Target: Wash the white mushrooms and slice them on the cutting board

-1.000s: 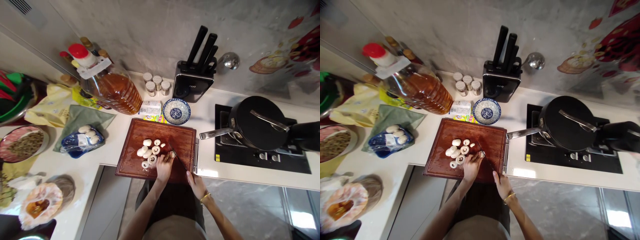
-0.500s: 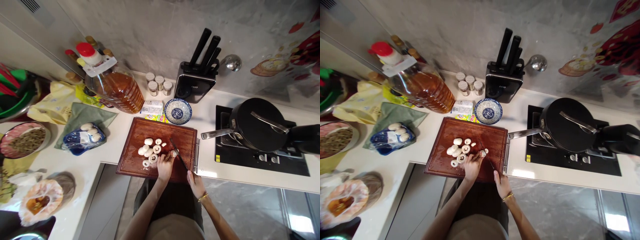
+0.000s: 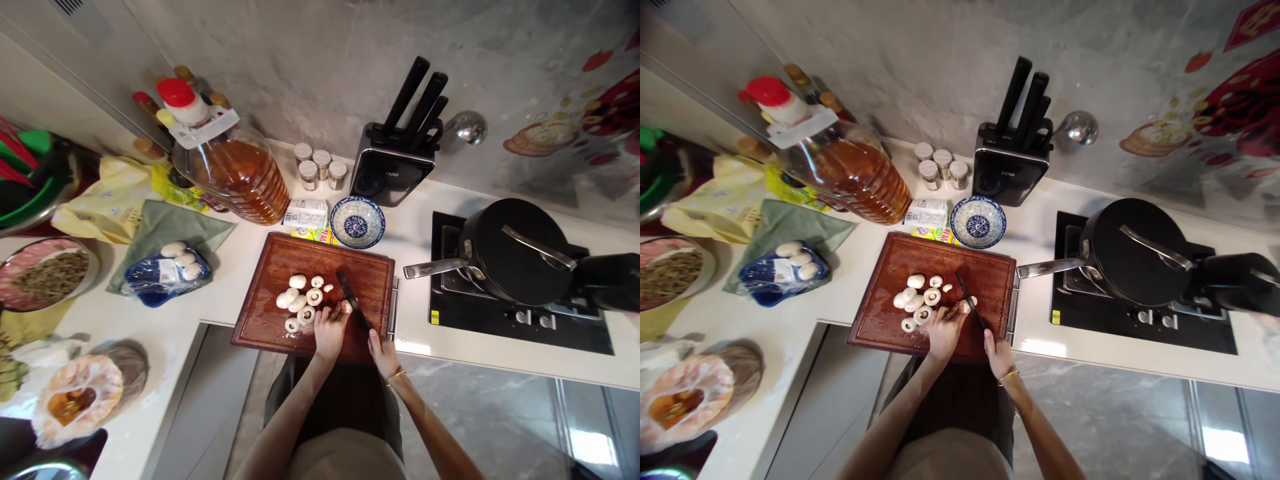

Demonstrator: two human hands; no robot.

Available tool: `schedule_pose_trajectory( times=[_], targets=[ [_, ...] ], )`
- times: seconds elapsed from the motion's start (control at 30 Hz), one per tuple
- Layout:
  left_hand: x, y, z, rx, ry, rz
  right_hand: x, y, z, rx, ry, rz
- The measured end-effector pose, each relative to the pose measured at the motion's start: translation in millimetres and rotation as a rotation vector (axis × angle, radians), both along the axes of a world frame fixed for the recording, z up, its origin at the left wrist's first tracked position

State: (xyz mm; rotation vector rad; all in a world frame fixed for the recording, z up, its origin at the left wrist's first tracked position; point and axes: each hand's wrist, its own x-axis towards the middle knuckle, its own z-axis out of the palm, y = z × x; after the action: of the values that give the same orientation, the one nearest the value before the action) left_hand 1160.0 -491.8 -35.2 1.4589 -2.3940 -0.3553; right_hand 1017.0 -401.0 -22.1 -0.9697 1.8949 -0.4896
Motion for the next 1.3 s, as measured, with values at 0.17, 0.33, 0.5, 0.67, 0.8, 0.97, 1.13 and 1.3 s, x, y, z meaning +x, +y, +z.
schedule_pose_trajectory(
  times=[0.17, 0.33, 0.5, 0.67, 0.8, 0.97, 1.13, 1.3],
  targets=[
    [0, 2, -0.2, 0.032, -0.015, 0.007, 6, 8, 6.2, -0.061, 0.052, -0.029],
    [-2, 2, 3.3, 0.039, -0.010, 0.025, 1, 12, 23.8, -0.022, 0.061, 0.017],
    [0, 1, 5.9, 0.014, -0.014, 0.014, -1, 12, 29.8, -0.002, 0.056, 0.019],
    [1, 0, 8.1, 0.033, -0.106, 0.008, -6, 9, 31.2, 0.043, -0.021, 0.001],
    [1, -1, 8.0, 0.036, -0.165, -0.009, -4, 2, 14.1, 0.071, -0.070, 0.004],
    [2, 1, 4.9, 0.040, -0.186, -0.014, 12, 9, -9.6, -0.070, 0.055, -0.061],
    [5, 3, 1.0, 0.053, -0.163, -0.004, 17, 24, 0.6, -0.101, 0.033, -0.093],
    [6, 3, -1.1, 0.059, -0.141, -0.008, 11, 23, 15.1, -0.070, 0.037, -0.054]
  ],
)
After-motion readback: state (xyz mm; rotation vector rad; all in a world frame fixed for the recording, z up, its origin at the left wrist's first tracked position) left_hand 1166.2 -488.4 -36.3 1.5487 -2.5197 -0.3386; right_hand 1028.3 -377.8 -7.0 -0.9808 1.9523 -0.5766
